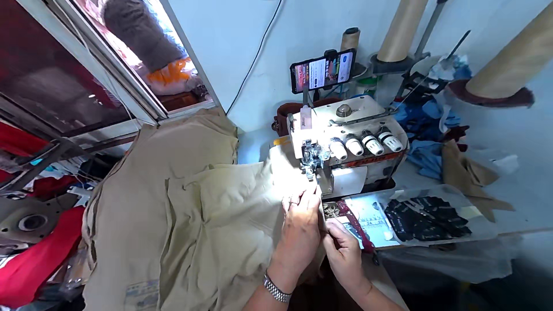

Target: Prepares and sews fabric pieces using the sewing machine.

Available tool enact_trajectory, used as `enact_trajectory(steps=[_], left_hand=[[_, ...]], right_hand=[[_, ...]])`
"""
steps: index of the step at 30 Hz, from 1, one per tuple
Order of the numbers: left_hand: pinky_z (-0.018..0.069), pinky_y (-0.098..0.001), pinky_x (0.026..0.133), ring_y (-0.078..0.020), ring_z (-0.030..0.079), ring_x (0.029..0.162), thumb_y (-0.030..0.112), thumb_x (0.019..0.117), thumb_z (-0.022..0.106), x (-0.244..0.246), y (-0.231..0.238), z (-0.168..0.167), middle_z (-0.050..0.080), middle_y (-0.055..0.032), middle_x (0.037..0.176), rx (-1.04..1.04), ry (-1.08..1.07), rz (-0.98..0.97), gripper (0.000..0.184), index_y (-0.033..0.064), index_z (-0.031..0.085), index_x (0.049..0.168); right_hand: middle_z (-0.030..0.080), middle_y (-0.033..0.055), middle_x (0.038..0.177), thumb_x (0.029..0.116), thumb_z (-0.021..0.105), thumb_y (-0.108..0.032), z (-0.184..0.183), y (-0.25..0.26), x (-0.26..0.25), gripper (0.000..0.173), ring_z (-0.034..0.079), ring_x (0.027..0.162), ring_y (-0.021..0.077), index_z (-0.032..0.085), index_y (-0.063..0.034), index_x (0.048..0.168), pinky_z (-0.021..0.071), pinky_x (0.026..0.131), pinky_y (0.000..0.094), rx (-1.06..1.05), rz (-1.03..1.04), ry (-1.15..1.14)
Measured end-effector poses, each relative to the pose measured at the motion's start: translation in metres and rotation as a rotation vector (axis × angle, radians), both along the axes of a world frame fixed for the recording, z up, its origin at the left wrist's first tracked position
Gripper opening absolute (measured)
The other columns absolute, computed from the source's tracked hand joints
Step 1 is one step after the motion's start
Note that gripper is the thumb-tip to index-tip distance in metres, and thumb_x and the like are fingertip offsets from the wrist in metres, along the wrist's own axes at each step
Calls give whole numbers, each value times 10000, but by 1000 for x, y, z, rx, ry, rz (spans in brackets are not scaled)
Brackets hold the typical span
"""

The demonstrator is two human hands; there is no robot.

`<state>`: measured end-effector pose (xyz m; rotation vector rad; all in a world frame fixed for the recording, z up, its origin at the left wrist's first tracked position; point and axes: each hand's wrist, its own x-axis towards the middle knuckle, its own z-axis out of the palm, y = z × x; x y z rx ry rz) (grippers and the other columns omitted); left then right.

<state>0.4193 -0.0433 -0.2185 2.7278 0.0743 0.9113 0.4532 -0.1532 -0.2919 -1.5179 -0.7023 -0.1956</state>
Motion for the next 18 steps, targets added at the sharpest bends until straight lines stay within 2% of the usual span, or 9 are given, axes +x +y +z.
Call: enact_trajectory(steps=[2, 4, 5, 6, 9, 11, 12, 16, 18], left_hand=[[434, -452, 1108, -200, 582, 1298, 25, 967, 531, -7, 10, 3, 643, -49, 1382, -125, 13, -71, 278, 46, 693, 1192], [541, -402, 973, -184, 662, 1111, 55, 961, 533, -27, 26, 9, 701, -58, 1186, -245, 16, -8, 263, 44, 681, 1179], [561, -420, 939, -215, 673, 1086, 77, 976, 539, -43, 37, 14, 701, -88, 1162, -286, 43, 114, 266, 34, 669, 1204], [556, -467, 954, -269, 671, 1107, 92, 990, 553, -63, 50, 20, 692, -131, 1188, -324, 98, 276, 281, 21, 648, 1245], [444, -644, 1034, -516, 560, 1231, 105, 975, 611, -121, 92, 29, 579, -341, 1312, -401, 404, 784, 388, -79, 587, 1316], [403, -640, 1085, -544, 491, 1309, 137, 988, 613, -146, 111, 15, 519, -375, 1379, -406, 648, 957, 448, -100, 551, 1363], [411, -630, 1085, -538, 499, 1306, 136, 993, 606, -154, 115, 6, 522, -374, 1376, -375, 692, 975, 432, -105, 559, 1348], [461, -673, 995, -568, 582, 1174, 44, 994, 558, -172, 114, -17, 596, -385, 1242, -216, 563, 882, 287, -123, 637, 1213], [486, -676, 942, -559, 622, 1099, 36, 978, 579, -177, 115, -22, 630, -373, 1169, -187, 501, 857, 251, -121, 662, 1155]], right_hand=[[692, 43, 864, 886, 510, -69, 1, 2, 2, 243, 646, 847, 33, 742, -13, 844, 532, 774, 170, -12, -34, -12], [692, 52, 867, 889, 521, -76, 2, 2, 3, 239, 647, 839, 28, 742, -7, 833, 534, 765, 160, -21, -39, -22], [683, 52, 863, 890, 521, -73, 2, 2, 3, 235, 640, 832, 23, 736, -3, 826, 529, 757, 151, -20, -33, -26], [680, 55, 864, 893, 521, -68, 2, 3, 4, 236, 637, 829, 21, 737, 3, 829, 527, 757, 146, -14, -27, -30], [691, 63, 874, 897, 517, -69, -1, 4, 4, 244, 643, 831, 23, 742, 8, 843, 527, 763, 145, -18, -38, -34], [694, 54, 870, 898, 514, -75, -1, 6, 7, 248, 642, 832, 27, 744, 2, 847, 525, 769, 152, -19, -47, -30], [693, 49, 864, 898, 514, -79, -1, 8, 8, 247, 642, 827, 26, 743, -2, 843, 524, 766, 152, -17, -53, -31], [692, 71, 922, 943, 527, -121, -6, 10, 6, 273, 638, 845, 31, 754, -3, 846, 528, 771, 154, -14, -18, -32], [699, 103, 938, 971, 529, -139, -13, 8, 2, 304, 651, 875, 54, 727, 8, 793, 532, 791, 169, 5, 30, -33]])
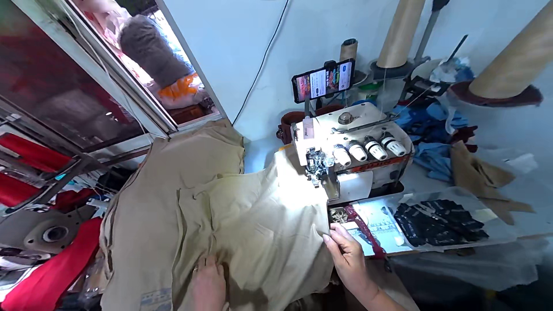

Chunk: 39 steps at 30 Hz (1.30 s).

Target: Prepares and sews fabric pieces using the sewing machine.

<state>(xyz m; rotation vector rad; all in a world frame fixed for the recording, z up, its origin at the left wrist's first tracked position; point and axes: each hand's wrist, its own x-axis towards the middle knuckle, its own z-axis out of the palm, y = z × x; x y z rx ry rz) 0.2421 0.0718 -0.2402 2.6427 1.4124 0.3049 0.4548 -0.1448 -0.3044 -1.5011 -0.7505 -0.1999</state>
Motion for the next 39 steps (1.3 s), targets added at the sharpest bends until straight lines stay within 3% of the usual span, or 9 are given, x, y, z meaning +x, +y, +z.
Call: enact_trajectory(steps=[3, 7, 12, 19, 22, 25, 28, 31, 39], left_hand=[[502, -686, 886, -543, 653, 1009, 32, 971, 569, -11, 8, 5, 651, -360, 1098, 1, -162, 9, 253, -131, 650, 1146], [516, -652, 807, -506, 652, 911, 24, 982, 520, -30, 10, 30, 640, -353, 1028, 154, -412, 77, 267, -149, 600, 1170], [523, -597, 781, -466, 650, 869, 6, 978, 493, -25, 10, 27, 641, -321, 976, 314, -477, 106, 239, -142, 607, 1127], [513, -608, 797, -471, 641, 882, 20, 971, 507, -7, 22, 41, 633, -329, 980, 317, -529, 57, 254, -151, 594, 1137], [514, -627, 865, -483, 652, 964, 30, 996, 513, 3, 42, 8, 643, -343, 1049, 161, -502, 17, 269, -153, 590, 1177], [495, -648, 946, -512, 635, 1074, 14, 966, 568, 10, 51, -30, 633, -353, 1126, 165, -398, 12, 221, -135, 643, 1111], [482, -646, 969, -519, 614, 1118, 21, 974, 577, 13, 50, -35, 620, -350, 1168, 156, -350, 48, 211, -115, 642, 1122], [469, -634, 996, -501, 602, 1144, 36, 988, 581, 11, 51, -37, 618, -330, 1180, 133, -331, 63, 198, -98, 640, 1121], [480, -610, 992, -470, 603, 1155, 68, 1014, 562, 14, 50, -38, 616, -301, 1201, 135, -308, 79, 200, -67, 638, 1140]], right_hand=[[699, 95, 910, 995, 535, -162, -6, -9, -5, 333, 652, 876, 37, 705, 9, 766, 533, 797, 156, 30, 40, -6], [702, 58, 944, 997, 579, -187, 8, -27, -6, 287, 635, 880, -26, 758, 1, 874, 520, 811, 107, 47, 55, -18], [721, 47, 932, 942, 630, -173, 0, -25, -4, 230, 645, 865, -36, 785, -16, 879, 528, 785, 102, 48, 26, 60], [717, 6, 868, 955, 608, -173, 8, -6, 12, 242, 647, 818, -18, 781, -37, 854, 537, 758, 140, 38, 4, 66], [695, -17, 843, 956, 610, -167, 6, -3, 14, 215, 635, 777, -14, 765, -46, 867, 539, 707, 143, 41, 36, 75], [637, -15, 758, 985, 586, -201, -2, -11, 0, 269, 585, 718, -12, 724, -36, 823, 497, 653, 141, 7, 131, 4], [647, 62, 761, 1021, 567, -234, -24, -29, -22, 338, 618, 759, 58, 665, -14, 784, 515, 702, 194, -64, 286, -92], [708, 88, 842, 1020, 578, -236, -61, -46, -35, 317, 670, 838, 75, 724, -16, 845, 549, 777, 195, -168, 370, -100], [741, 60, 886, 966, 613, -294, -108, -75, -45, 300, 694, 871, 77, 774, -51, 897, 561, 829, 234, -400, 277, 97]])
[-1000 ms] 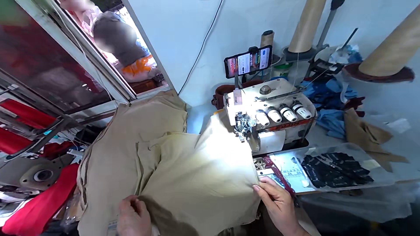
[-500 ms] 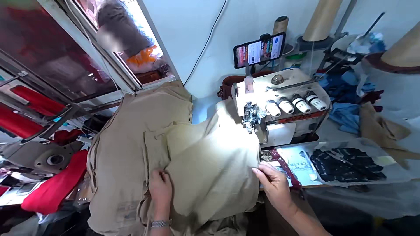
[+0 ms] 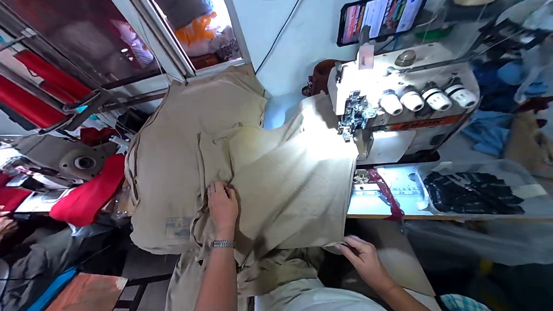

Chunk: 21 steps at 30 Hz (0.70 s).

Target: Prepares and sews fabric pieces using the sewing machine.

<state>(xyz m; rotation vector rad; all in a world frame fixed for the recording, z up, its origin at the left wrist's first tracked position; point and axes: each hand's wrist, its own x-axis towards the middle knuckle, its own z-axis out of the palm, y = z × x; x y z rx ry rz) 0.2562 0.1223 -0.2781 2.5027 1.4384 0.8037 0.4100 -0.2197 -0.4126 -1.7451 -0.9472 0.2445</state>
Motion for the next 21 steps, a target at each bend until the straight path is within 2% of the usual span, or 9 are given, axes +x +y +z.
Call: enact_trajectory(steps=[3, 5, 7, 9, 12, 16, 18, 21], left_hand=[[474, -630, 993, -483, 596, 1166, 79, 1021, 545, -1, -1, 1, 612, -310, 1210, 8, -2, -19, 223, -83, 631, 1148], [471, -635, 989, -488, 595, 1167, 81, 1021, 545, -2, -2, 0, 612, -315, 1210, 24, 1, -22, 226, -85, 628, 1150], [490, -635, 966, -481, 598, 1170, 128, 1035, 524, -5, -7, 0, 607, -299, 1234, 23, 37, -22, 247, -51, 621, 1174], [492, -635, 964, -482, 595, 1175, 142, 1040, 515, -7, -10, 0, 601, -297, 1244, 17, 48, -36, 254, -44, 614, 1182], [483, -645, 962, -499, 601, 1152, 111, 1034, 510, -9, -7, 7, 609, -317, 1214, -24, 8, -62, 261, -76, 600, 1192], [484, -650, 947, -495, 618, 1112, 120, 1070, 431, -19, -3, 30, 617, -336, 1183, -161, -123, -23, 330, -98, 533, 1296], [479, -626, 939, -466, 620, 1079, 96, 1062, 439, -20, -1, 38, 620, -328, 1153, -178, -196, 9, 316, -107, 549, 1277], [484, -621, 914, -457, 629, 1035, 66, 1050, 459, -22, 0, 38, 629, -323, 1108, -188, -159, -1, 282, -113, 568, 1239]], right_hand=[[676, 99, 831, 1025, 529, -295, 8, -3, -3, 400, 633, 809, 113, 718, 15, 858, 515, 777, 290, -80, 44, 152], [699, 88, 874, 1032, 511, -243, 12, -4, -4, 381, 636, 838, 79, 737, 29, 891, 514, 811, 271, -75, 53, 250], [733, 34, 891, 989, 583, -214, 19, -6, -7, 299, 655, 855, 18, 770, -11, 873, 530, 822, 218, -40, 5, 322], [741, -14, 873, 925, 683, -211, 35, -13, -11, 192, 663, 827, -5, 777, -64, 845, 539, 785, 199, -39, -61, 387], [687, -55, 808, 846, 748, -232, 58, -25, -22, 139, 615, 741, -22, 728, -110, 783, 501, 665, 159, 22, -104, 308], [685, -36, 827, 838, 740, -209, 62, -40, -33, 131, 634, 815, -8, 722, -102, 766, 523, 728, 149, 104, -123, 194], [689, -23, 849, 836, 730, -181, 59, -44, -37, 126, 632, 840, -3, 711, -90, 751, 522, 751, 147, 123, -142, 183], [687, -18, 855, 842, 718, -174, 57, -45, -38, 128, 633, 838, -3, 704, -90, 747, 521, 737, 146, 128, -165, 196]])
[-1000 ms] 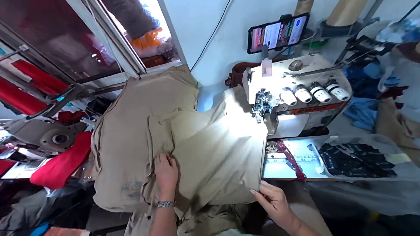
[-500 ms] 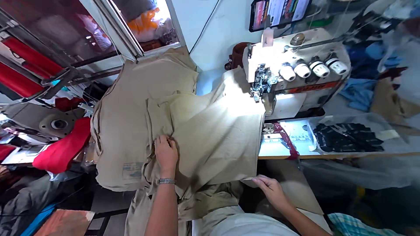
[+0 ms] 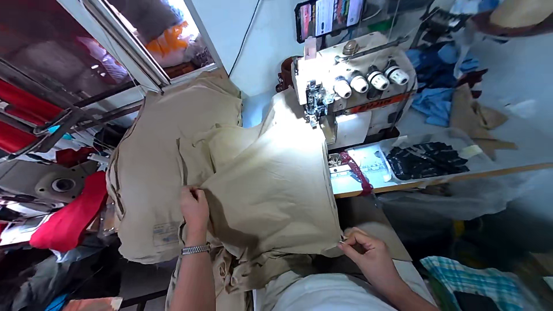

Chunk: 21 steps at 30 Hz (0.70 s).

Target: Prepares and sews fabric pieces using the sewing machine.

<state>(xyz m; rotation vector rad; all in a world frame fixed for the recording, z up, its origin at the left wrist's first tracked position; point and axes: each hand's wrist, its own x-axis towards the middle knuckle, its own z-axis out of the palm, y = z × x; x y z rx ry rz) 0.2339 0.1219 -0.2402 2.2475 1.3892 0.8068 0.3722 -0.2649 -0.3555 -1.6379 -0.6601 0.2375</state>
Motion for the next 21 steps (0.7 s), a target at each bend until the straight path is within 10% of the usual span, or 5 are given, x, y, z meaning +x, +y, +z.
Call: enact_trajectory(steps=[8, 13, 15, 18, 21], left_hand=[[484, -634, 872, -459, 632, 994, 67, 1048, 468, -4, 0, -8, 638, -311, 1058, 7, 44, -47, 254, -95, 592, 1199], [521, -595, 890, -423, 636, 1043, 104, 1017, 584, -6, -25, 3, 602, -290, 1199, 4, -52, -126, 462, -89, 406, 1397], [546, -498, 851, -317, 642, 988, 110, 986, 612, -11, -47, 5, 618, -231, 1130, -96, -143, -366, 419, -84, 468, 1329], [555, -341, 885, -128, 654, 962, 179, 976, 625, -19, -93, -16, 681, -78, 1051, -535, -64, -906, 250, -13, 656, 1132], [542, -437, 964, -232, 683, 1029, 261, 997, 642, -25, -142, -65, 706, -162, 1119, -854, 334, -1146, 346, -27, 698, 1180]], right_hand=[[646, -29, 808, 834, 709, -157, -1, 2, -2, 115, 595, 745, -13, 676, -99, 740, 483, 648, 137, -43, -47, 81], [615, -41, 761, 794, 753, -79, 3, 7, 1, 211, 579, 667, 22, 575, -73, 906, 483, 614, 194, -46, -97, 275], [686, 8, 850, 809, 762, -49, 3, 6, 5, 304, 651, 759, 73, 636, -16, 1085, 552, 713, 246, -61, -71, 430], [705, 9, 845, 842, 738, -41, -3, 5, 8, 141, 660, 778, 83, 732, -25, 981, 563, 743, 265, -35, -1, 583], [703, -51, 836, 843, 720, -38, 17, -5, 11, 47, 644, 772, 11, 737, -48, 886, 556, 728, 224, -5, 237, 448]])
